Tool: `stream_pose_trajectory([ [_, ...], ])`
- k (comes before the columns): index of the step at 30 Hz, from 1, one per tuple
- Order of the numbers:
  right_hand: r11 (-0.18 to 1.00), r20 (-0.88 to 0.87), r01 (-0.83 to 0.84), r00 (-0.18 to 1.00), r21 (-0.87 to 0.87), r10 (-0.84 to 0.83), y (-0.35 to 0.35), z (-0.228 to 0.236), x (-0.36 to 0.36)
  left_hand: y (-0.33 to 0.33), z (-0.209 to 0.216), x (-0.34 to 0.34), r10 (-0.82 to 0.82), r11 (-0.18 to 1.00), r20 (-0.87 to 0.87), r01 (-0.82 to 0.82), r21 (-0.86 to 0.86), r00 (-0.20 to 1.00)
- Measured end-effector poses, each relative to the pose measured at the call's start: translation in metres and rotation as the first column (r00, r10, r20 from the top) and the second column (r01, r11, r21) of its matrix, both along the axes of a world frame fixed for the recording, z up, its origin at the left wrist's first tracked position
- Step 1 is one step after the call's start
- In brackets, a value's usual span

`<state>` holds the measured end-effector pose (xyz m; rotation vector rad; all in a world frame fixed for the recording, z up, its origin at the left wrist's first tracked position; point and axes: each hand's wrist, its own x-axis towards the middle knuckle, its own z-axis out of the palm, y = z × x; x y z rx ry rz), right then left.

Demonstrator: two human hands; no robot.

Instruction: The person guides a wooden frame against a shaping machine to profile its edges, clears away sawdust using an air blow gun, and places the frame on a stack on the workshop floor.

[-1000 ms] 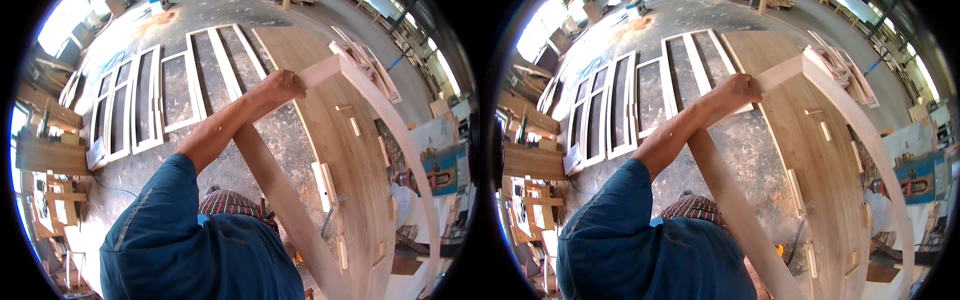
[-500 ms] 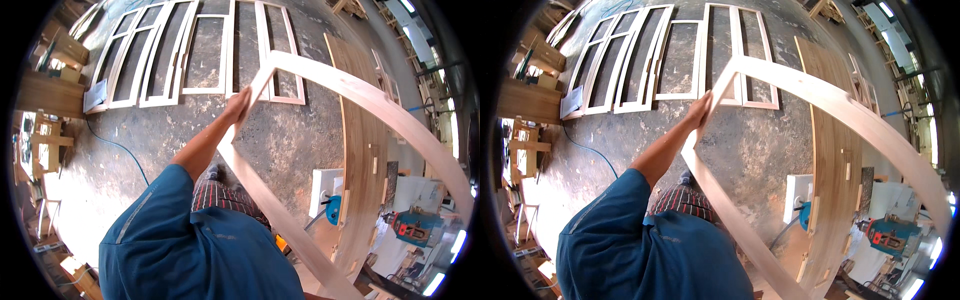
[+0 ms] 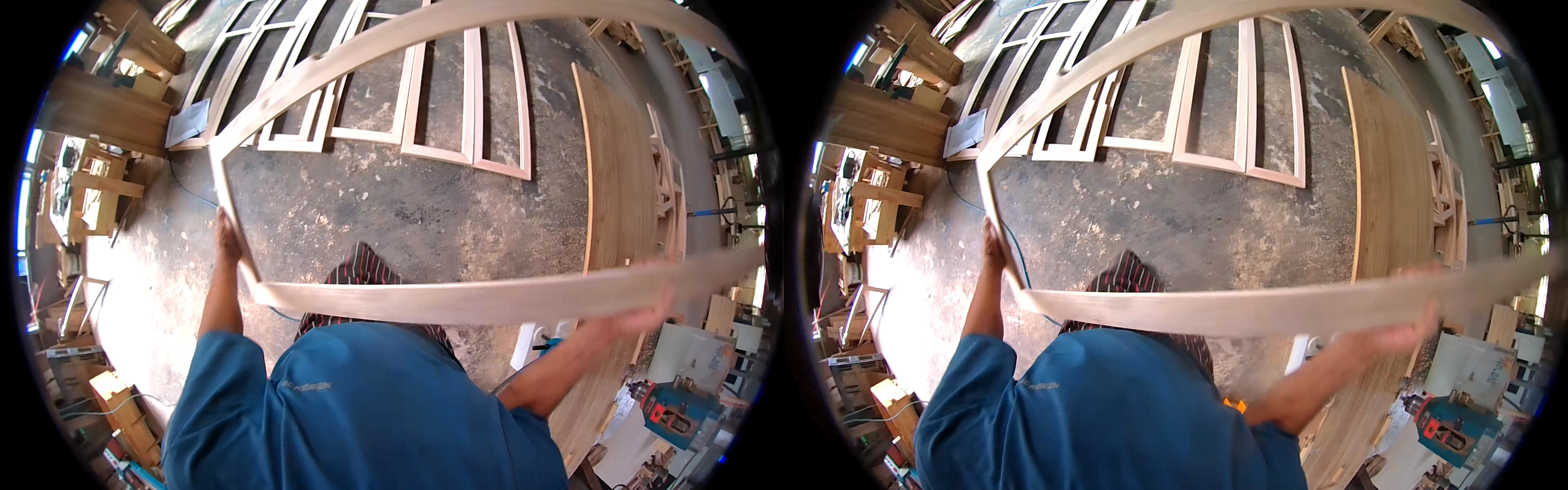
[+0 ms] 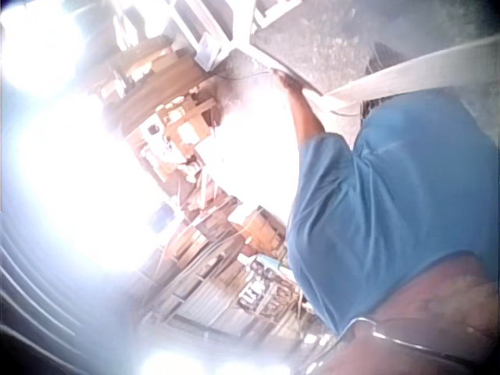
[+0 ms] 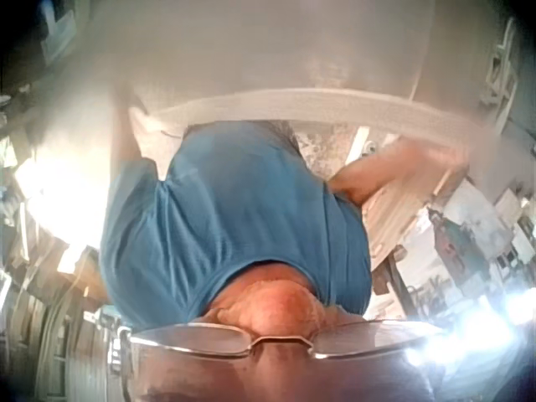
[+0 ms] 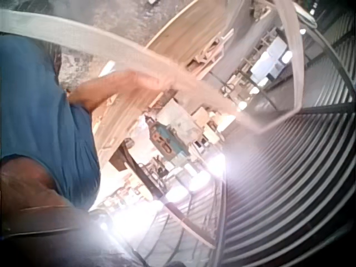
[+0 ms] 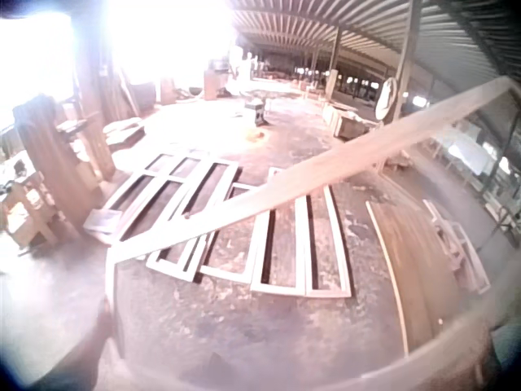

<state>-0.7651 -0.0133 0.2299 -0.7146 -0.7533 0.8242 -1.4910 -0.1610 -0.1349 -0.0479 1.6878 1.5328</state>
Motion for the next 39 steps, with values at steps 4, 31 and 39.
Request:
stream_pose_trajectory([
  [4,0.973,-0.002,-0.082,0.996,-0.217,0.084,0.086,-0.043,-0.07,-0.099,0.019,-0.009,0.166,0.979,-0.158,-0.182,-0.09,0.973],
  [31,0.191,-0.581,-0.694,0.697,-0.694,0.42,0.54,-0.477,-0.405,-0.016,0.002,0.13,0.67,0.472,-0.217,-0.633,-0.614,0.71],
  [39,0.046,-0.528,-0.616,0.709,-0.787,0.468,0.625,-0.602,-0.435,0.13,-0.112,0.179,0.85,0.372,-0.145,-0.772,-0.516,0.506],
])
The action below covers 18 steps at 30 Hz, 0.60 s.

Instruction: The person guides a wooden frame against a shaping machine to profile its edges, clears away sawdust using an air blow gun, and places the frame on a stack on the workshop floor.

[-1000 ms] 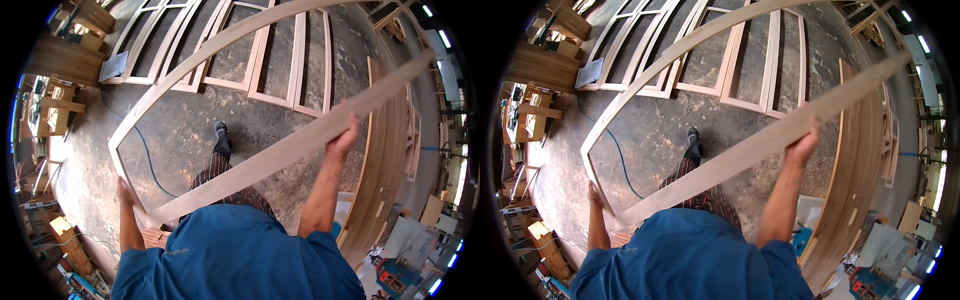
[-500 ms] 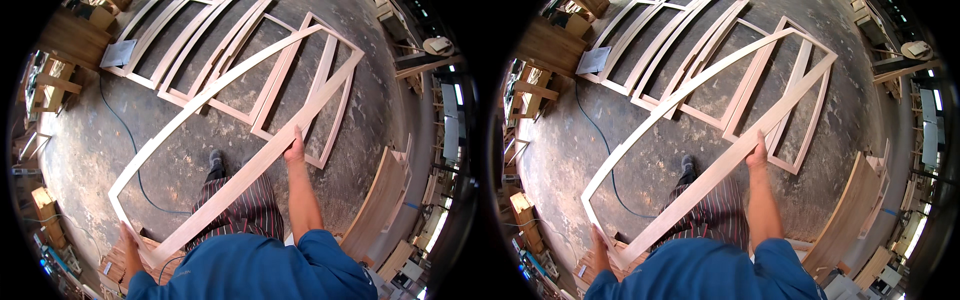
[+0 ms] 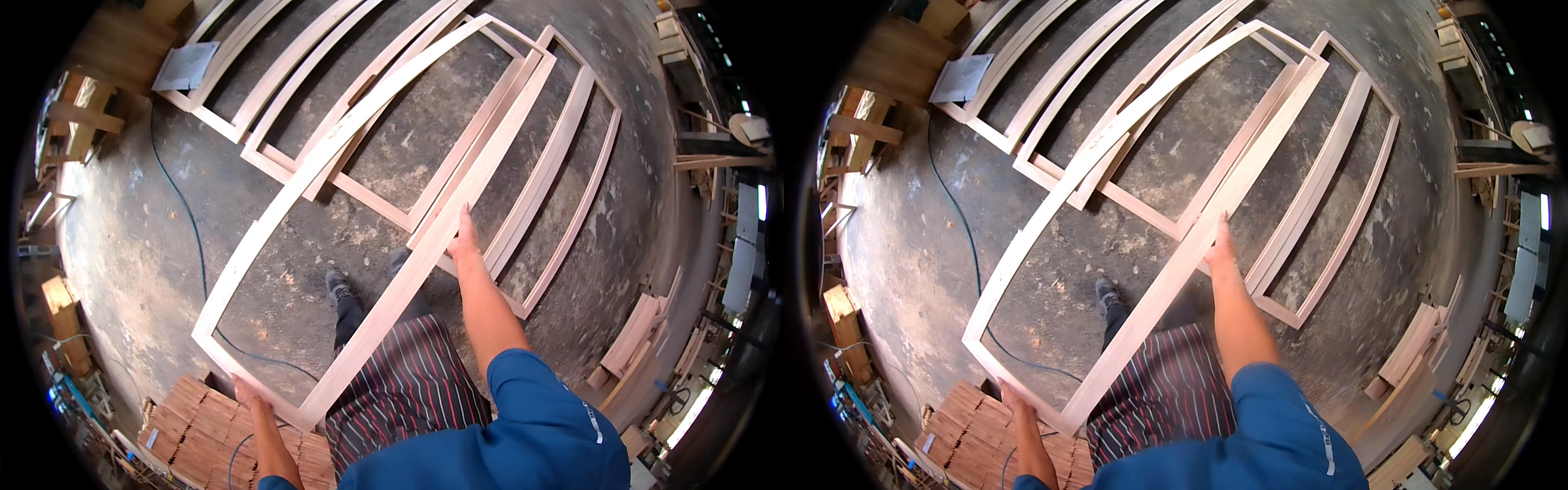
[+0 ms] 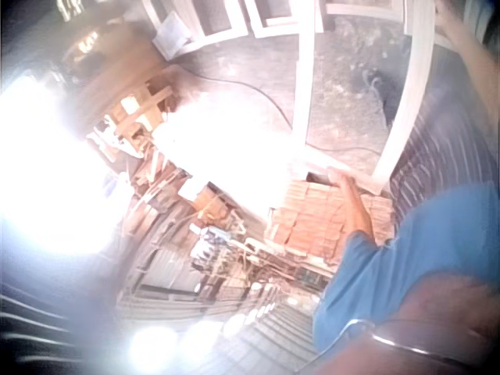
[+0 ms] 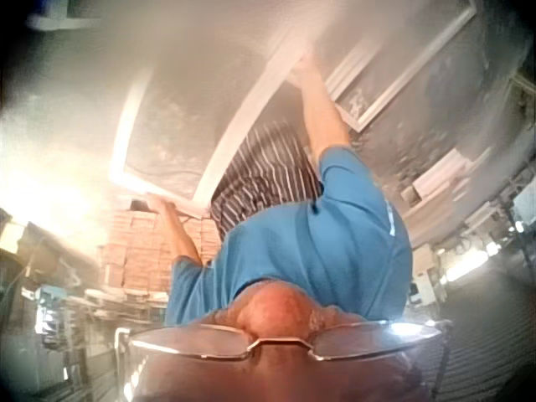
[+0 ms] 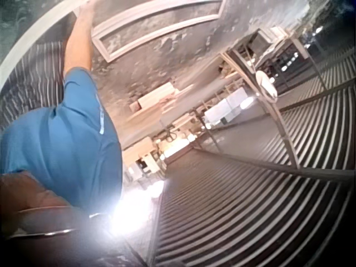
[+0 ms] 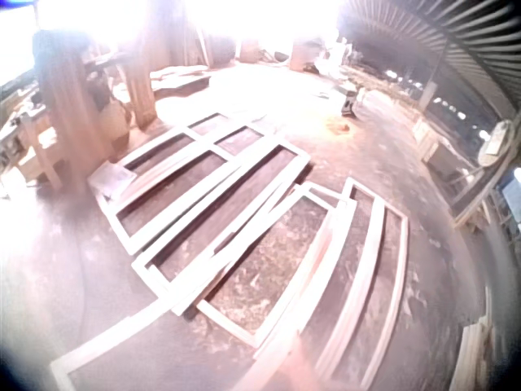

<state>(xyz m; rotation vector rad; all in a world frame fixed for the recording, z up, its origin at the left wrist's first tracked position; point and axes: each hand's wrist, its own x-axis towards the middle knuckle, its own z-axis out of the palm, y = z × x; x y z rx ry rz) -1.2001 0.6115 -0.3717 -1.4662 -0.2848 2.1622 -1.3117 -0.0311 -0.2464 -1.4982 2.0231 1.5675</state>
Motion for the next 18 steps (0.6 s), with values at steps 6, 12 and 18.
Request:
stream_pose_trajectory([
  [6,0.997,0.079,-0.071,0.995,0.031,0.069,0.04,-0.092,-0.024,0.066,-0.074,-0.001,0.032,0.993,0.057,-0.025,-0.113,0.998],
  [12,0.987,0.082,-0.157,0.985,0.04,0.153,0.066,-0.188,-0.02,0.087,-0.16,0.004,0.049,0.981,0.046,-0.039,-0.192,0.998],
  [18,0.981,0.27,-0.191,0.947,0.038,0.174,0.066,-0.265,-0.01,0.134,-0.273,0.01,-0.077,0.996,0.22,0.084,-0.024,0.972],
])
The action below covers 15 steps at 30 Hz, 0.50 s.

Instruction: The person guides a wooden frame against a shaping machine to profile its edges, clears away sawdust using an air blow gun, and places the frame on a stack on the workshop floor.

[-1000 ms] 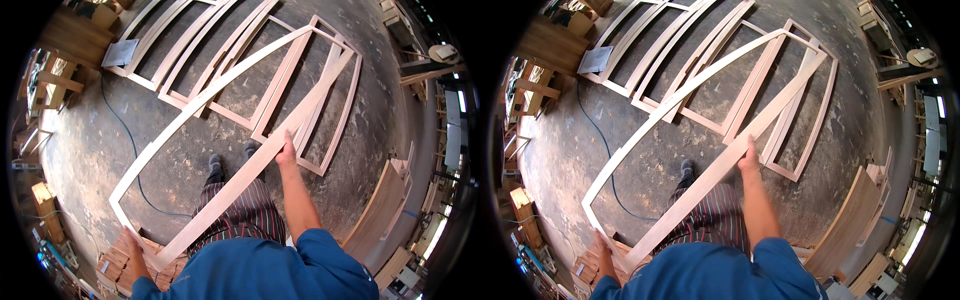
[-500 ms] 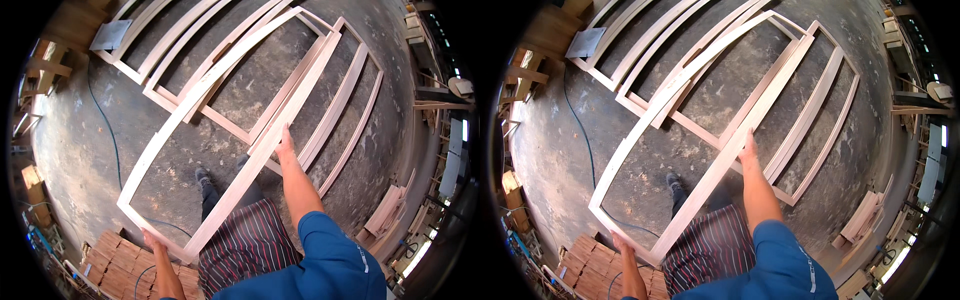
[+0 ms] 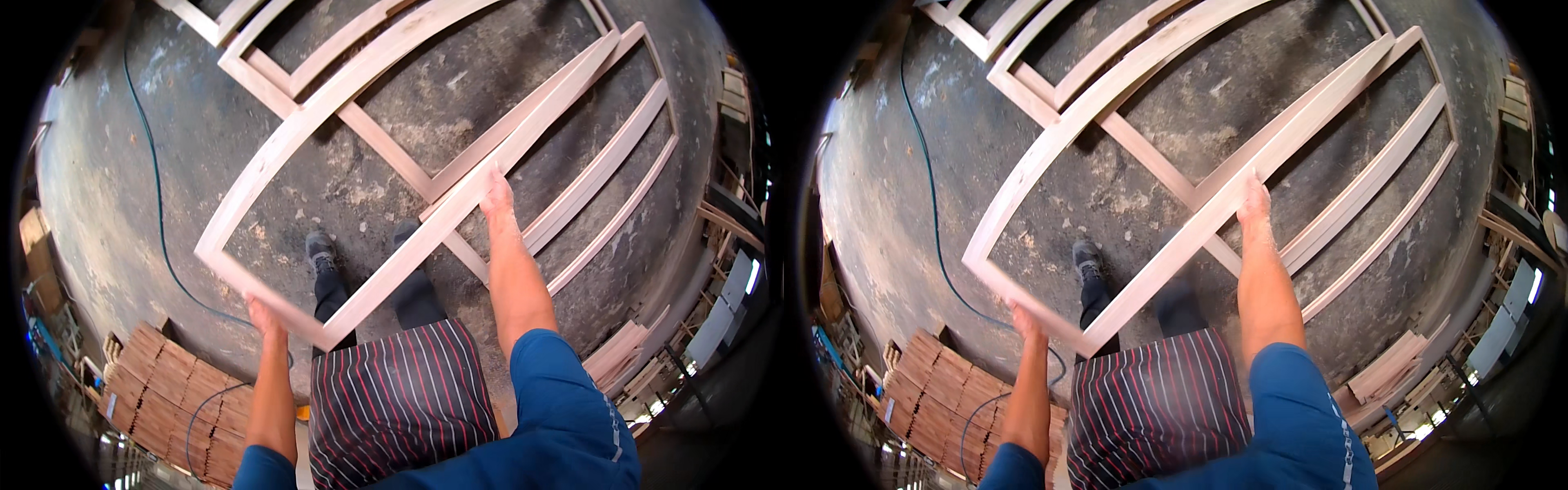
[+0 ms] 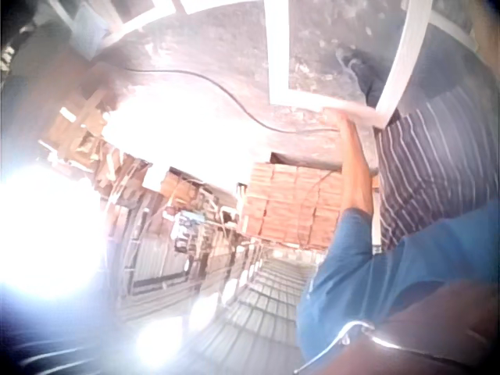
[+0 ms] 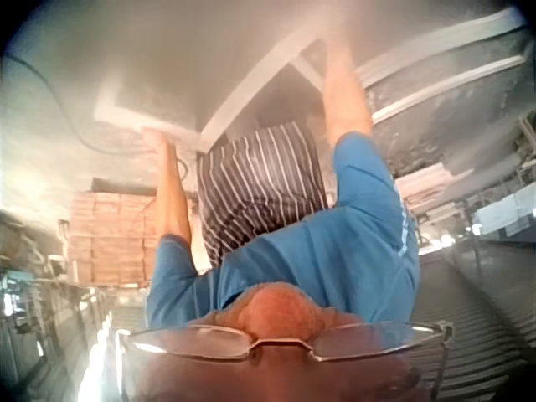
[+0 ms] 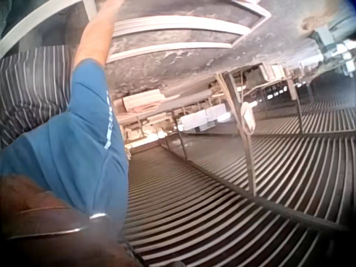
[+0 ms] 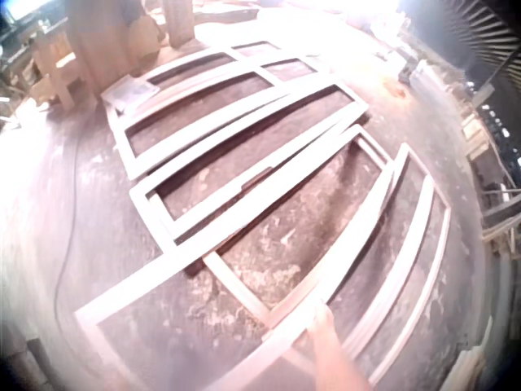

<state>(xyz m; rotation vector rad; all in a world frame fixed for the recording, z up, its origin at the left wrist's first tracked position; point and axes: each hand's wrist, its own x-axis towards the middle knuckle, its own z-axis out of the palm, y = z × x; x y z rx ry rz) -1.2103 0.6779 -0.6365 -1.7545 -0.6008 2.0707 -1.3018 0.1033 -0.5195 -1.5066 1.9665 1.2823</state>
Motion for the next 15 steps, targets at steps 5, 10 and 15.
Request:
stream_pose_trajectory([
  [5,0.993,0.11,-0.109,0.989,0.047,0.103,-0.034,-0.037,0.024,0.067,-0.081,0.026,0.009,0.956,0.113,-0.042,0.29,0.994],
  [10,0.988,0.048,-0.124,0.992,0.088,0.12,-0.004,-0.083,0.035,0.12,-0.154,0.028,0.023,0.909,0.242,-0.122,0.4,0.97],
  [15,0.984,0.046,-0.079,0.996,0.158,0.073,0.048,-0.132,0.023,0.164,-0.221,0.001,-0.061,0.892,0.323,-0.094,0.442,0.944],
])
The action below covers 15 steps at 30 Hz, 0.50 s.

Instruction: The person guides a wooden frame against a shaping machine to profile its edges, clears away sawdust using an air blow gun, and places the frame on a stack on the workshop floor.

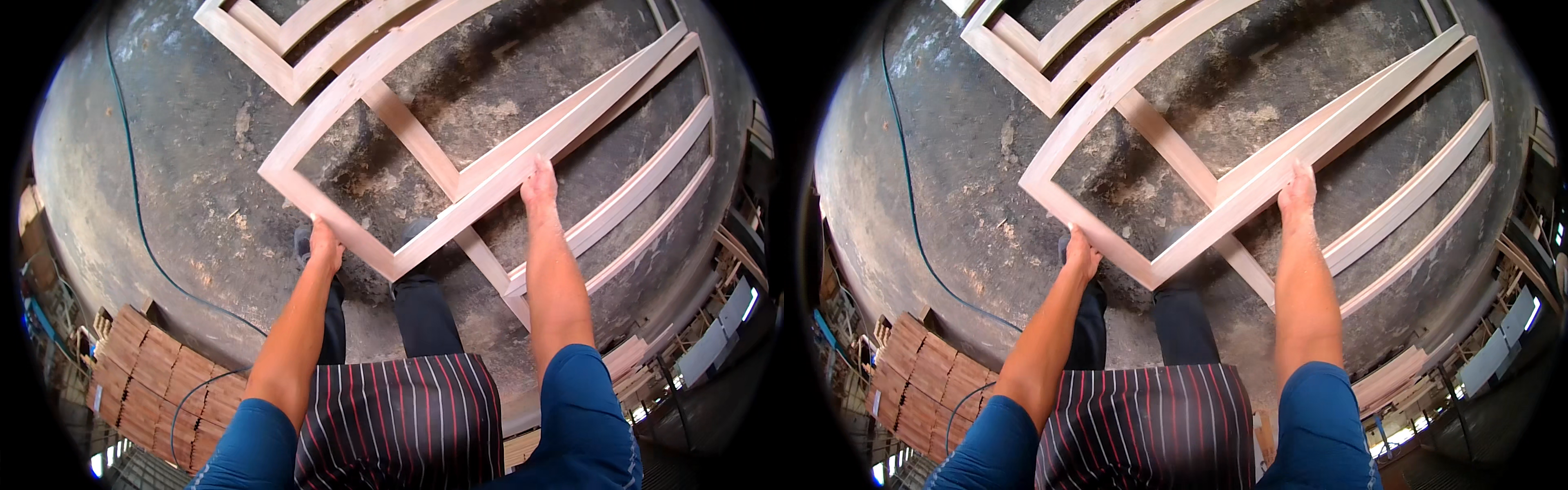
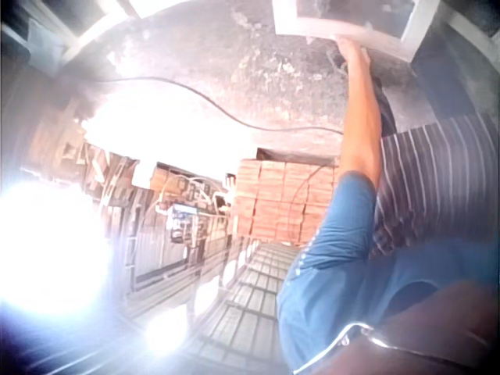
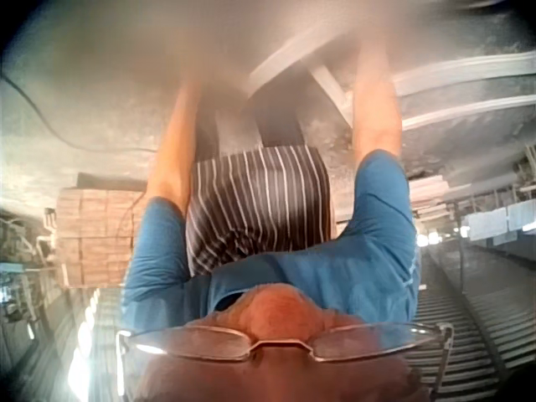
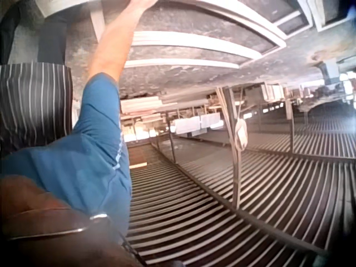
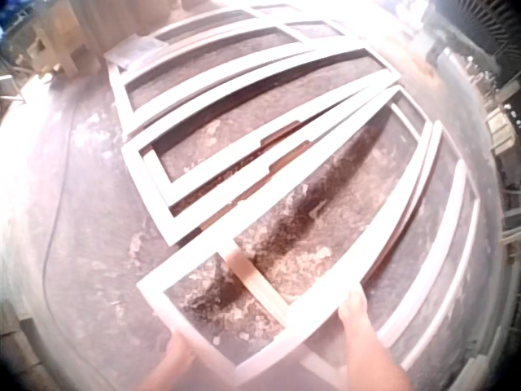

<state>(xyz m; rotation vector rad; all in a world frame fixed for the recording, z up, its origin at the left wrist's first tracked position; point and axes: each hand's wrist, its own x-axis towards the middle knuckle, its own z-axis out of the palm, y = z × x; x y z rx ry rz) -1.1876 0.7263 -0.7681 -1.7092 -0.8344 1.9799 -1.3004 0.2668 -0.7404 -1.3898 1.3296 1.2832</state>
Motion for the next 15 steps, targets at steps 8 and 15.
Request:
stream_pose_trajectory([
  [8,0.991,0.139,-0.03,0.99,0.127,0.012,0.037,-0.024,-0.047,0.058,-0.056,-0.052,-0.082,0.994,-0.014,0.083,0.067,0.997],
  [15,0.99,0.113,-0.049,0.993,0.132,0.034,0.056,-0.032,-0.053,0.077,-0.055,-0.08,-0.176,0.971,-0.001,0.174,0.166,0.984],
])
